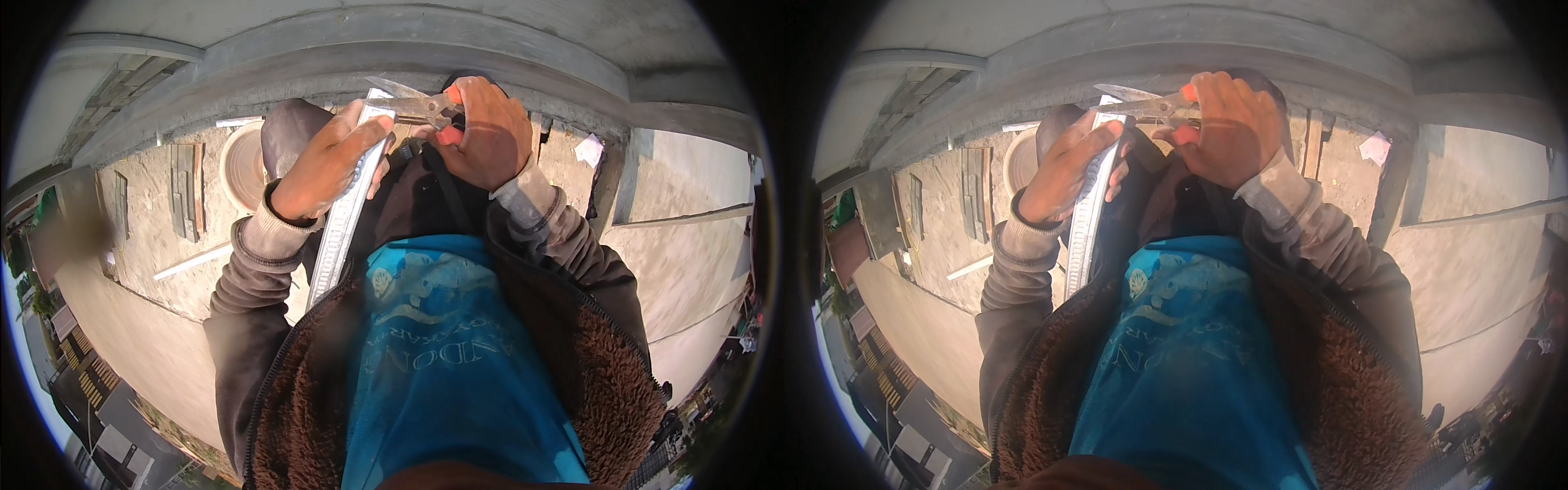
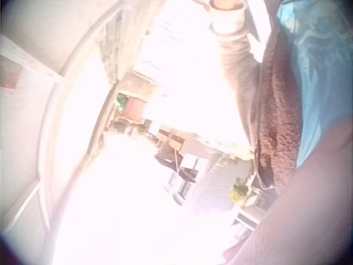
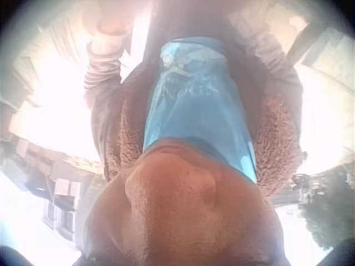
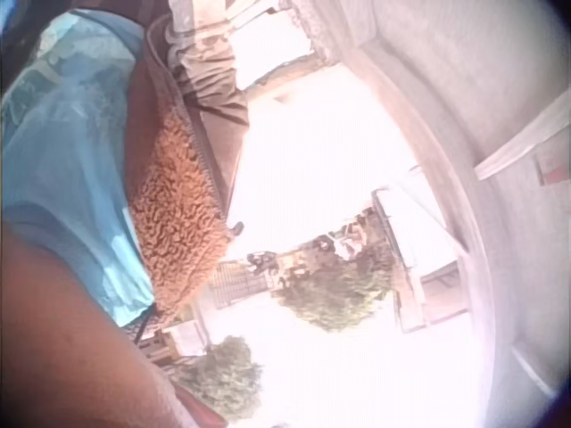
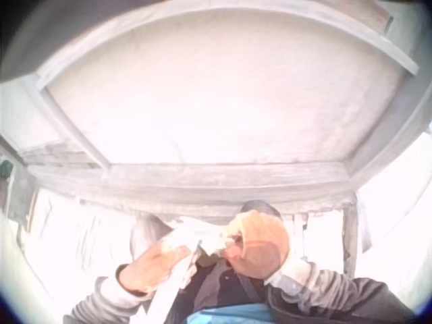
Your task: The person uses tin snips to cut a metal profile into short segments while seated on the ground. They repeatedly cut the profile, place pieces aside, and briefly use a spirit level to check alignment on the ceiling.
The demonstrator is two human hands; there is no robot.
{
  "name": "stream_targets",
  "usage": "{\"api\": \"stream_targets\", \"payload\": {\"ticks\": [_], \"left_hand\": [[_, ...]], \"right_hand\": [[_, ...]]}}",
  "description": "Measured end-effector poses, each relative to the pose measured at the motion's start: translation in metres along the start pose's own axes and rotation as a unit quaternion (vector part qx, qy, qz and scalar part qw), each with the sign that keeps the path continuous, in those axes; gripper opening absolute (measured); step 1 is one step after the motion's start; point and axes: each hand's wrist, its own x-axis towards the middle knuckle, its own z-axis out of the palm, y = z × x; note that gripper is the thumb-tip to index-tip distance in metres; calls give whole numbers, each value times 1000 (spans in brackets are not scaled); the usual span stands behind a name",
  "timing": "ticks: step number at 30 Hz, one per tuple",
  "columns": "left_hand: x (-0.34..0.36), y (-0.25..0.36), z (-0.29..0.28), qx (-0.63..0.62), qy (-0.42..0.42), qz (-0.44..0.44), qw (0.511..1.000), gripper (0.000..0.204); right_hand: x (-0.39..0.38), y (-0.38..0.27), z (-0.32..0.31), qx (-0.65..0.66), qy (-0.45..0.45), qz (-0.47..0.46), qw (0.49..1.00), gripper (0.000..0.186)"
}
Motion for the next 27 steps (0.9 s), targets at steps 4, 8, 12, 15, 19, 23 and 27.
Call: {"api": "stream_targets", "payload": {"ticks": [4,8,12,15,19,23,27], "left_hand": [[-2,-4,-1,-3,-3,-10,1000,44],[-4,-5,-1,12,8,-5,1000,43],[-4,-10,0,53,37,8,998,36],[-7,-11,-2,77,49,-1,996,37],[-7,-11,0,91,59,8,994,38],[-9,-13,-7,117,46,-10,992,42],[-9,-15,-9,110,36,-17,993,45]], "right_hand": [[-3,3,4,49,-28,4,998,47],[-5,2,5,58,-57,22,996,45],[-3,-1,-3,82,-94,37,992,46],[-3,1,-5,87,-101,13,991,46],[-8,6,1,84,-113,13,990,47],[-7,6,2,85,-154,35,984,46],[-8,5,5,94,-144,22,985,43]]}}
